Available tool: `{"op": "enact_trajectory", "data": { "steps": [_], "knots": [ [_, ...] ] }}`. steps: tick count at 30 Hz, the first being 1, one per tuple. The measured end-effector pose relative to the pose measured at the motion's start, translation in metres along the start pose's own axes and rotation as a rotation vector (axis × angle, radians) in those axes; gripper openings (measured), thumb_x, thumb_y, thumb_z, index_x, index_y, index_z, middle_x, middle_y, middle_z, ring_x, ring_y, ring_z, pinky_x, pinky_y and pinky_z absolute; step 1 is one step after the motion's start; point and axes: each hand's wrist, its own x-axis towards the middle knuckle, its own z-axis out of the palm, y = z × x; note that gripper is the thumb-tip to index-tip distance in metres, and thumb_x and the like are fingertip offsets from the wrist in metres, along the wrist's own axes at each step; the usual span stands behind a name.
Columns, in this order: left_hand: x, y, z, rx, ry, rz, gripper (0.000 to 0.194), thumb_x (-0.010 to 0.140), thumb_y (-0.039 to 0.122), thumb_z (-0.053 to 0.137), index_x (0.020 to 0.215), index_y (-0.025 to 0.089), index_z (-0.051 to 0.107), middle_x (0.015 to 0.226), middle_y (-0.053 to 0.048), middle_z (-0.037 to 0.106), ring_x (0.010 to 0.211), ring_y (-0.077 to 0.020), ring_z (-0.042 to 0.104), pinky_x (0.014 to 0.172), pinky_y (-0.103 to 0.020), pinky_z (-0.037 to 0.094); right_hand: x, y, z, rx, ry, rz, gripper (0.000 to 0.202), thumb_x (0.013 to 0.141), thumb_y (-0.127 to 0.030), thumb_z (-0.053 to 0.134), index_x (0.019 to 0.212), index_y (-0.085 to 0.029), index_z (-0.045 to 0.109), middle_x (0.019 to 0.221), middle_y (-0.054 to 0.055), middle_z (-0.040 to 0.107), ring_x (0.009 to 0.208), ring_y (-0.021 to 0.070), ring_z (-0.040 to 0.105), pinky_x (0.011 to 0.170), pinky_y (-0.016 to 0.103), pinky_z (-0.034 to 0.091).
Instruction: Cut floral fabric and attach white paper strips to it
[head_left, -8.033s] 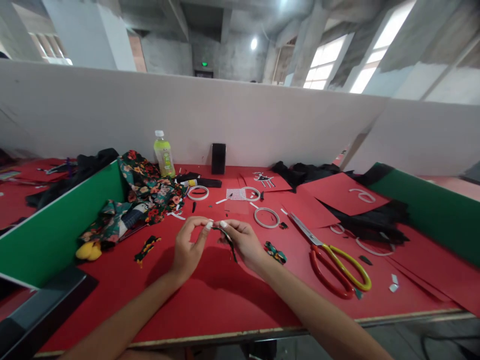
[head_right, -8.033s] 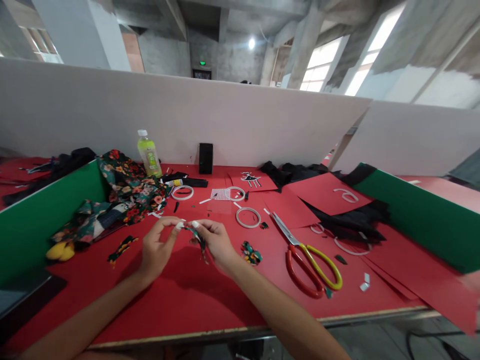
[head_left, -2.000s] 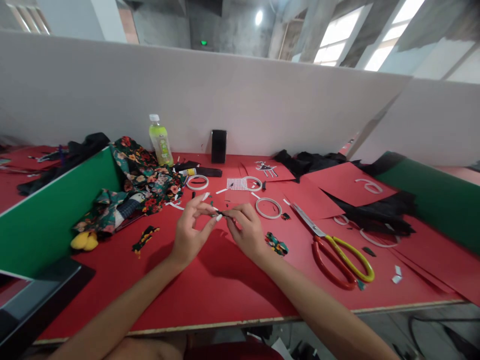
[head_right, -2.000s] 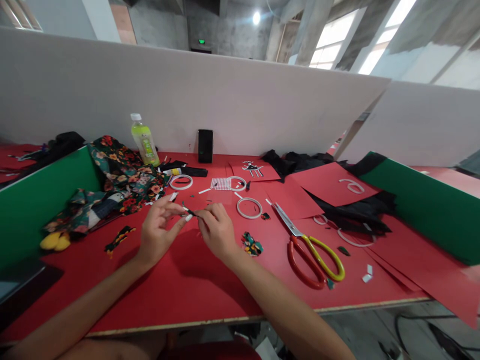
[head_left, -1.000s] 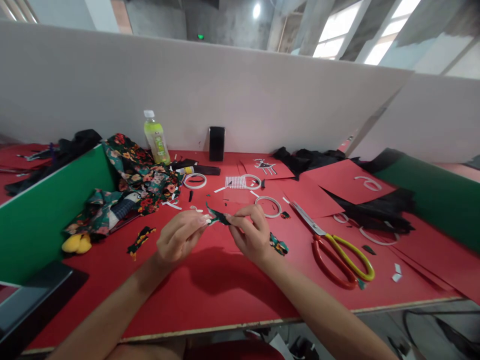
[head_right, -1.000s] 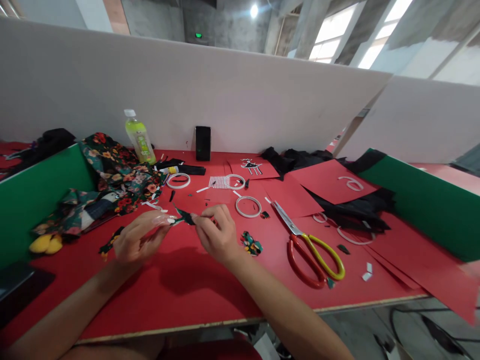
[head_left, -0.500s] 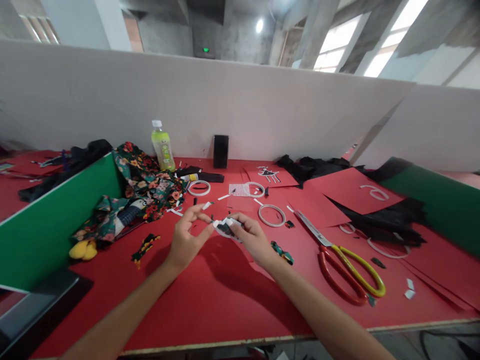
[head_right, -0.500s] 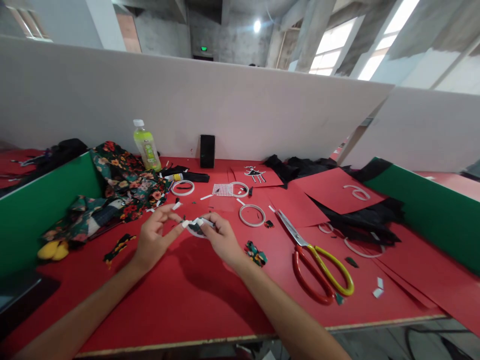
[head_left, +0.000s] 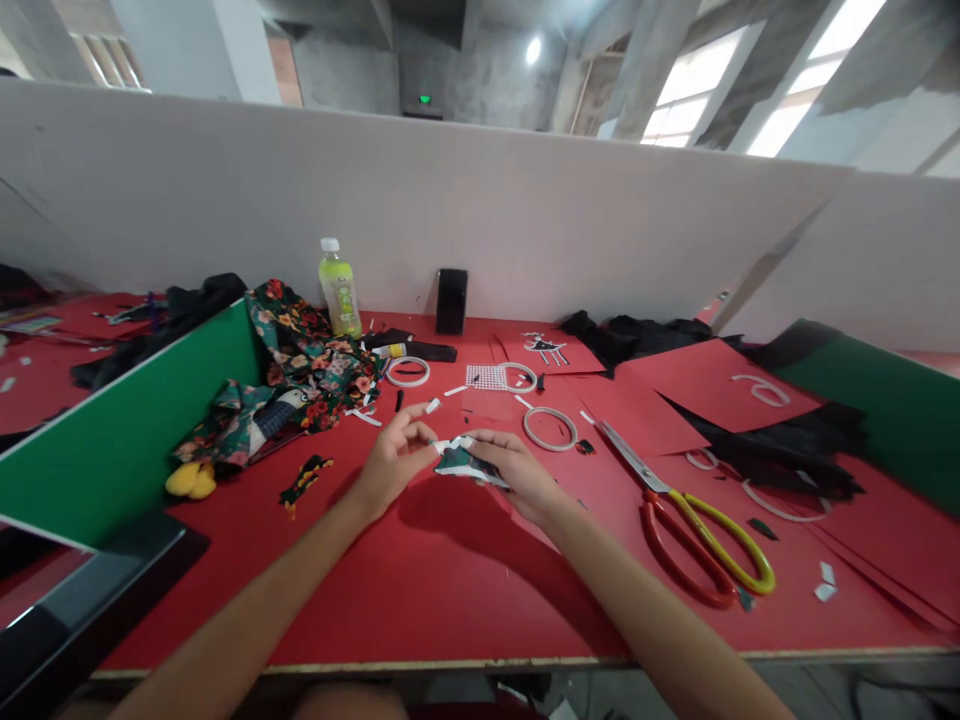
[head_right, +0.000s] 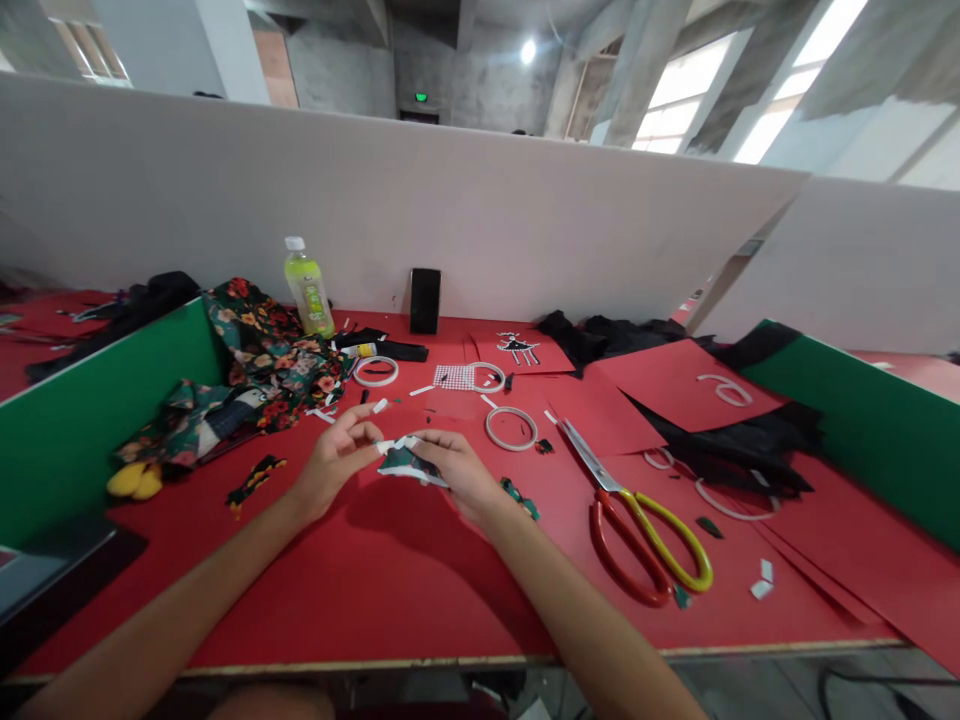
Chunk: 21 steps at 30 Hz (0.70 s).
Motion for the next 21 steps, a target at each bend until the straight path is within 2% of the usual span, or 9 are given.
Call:
{"op": "enact_trajectory", "data": {
  "steps": [5, 10, 18, 21],
  "knots": [
    [0.004, -0.002, -0.004, -0.086, -0.024, -0.066, 0.046, 0.062, 0.021, 0.066, 0.106, 0.016, 0.053, 0.071, 0.005, 0.057, 0.066, -0.0096, 0.057, 0.066, -0.023, 0.045, 0.0, -0.001, -0.002, -0.008, 0.021, 0.024, 0.02, 0.06, -0.035, 0.071, 0.066, -0.017, 0.067, 0.058, -0.002, 0.057, 0.05, 0.008, 0.044, 0.05, 0.023, 0.03],
    [0.006, -0.008, -0.003, -0.128, -0.022, -0.146, 0.049, 0.066, 0.033, 0.068, 0.108, 0.015, 0.051, 0.074, 0.002, 0.058, 0.065, -0.0114, 0.06, 0.064, -0.026, 0.048, 0.001, 0.001, -0.003, -0.033, 0.0, 0.012, 0.02, 0.06, -0.036, 0.07, 0.067, -0.017, 0.068, 0.058, -0.001, 0.059, 0.051, 0.009, 0.044, 0.051, 0.024, 0.03],
    [0.003, -0.014, -0.003, -0.102, 0.002, -0.121, 0.062, 0.061, 0.034, 0.076, 0.112, 0.015, 0.046, 0.07, 0.004, 0.06, 0.063, -0.0101, 0.059, 0.063, -0.024, 0.047, 0.003, 0.005, -0.004, -0.044, -0.036, 0.01, 0.027, 0.058, -0.039, 0.073, 0.071, -0.015, 0.069, 0.063, 0.0, 0.061, 0.055, 0.0093, 0.048, 0.055, 0.024, 0.031],
    [0.003, -0.017, -0.003, -0.072, -0.013, -0.106, 0.062, 0.06, 0.033, 0.077, 0.111, 0.014, 0.046, 0.066, 0.005, 0.06, 0.061, -0.0106, 0.059, 0.062, -0.025, 0.047, 0.002, 0.005, -0.005, -0.102, -0.045, -0.012, 0.027, 0.061, -0.041, 0.071, 0.069, -0.015, 0.067, 0.059, -0.001, 0.057, 0.052, 0.0083, 0.044, 0.055, 0.024, 0.029]
  ]
}}
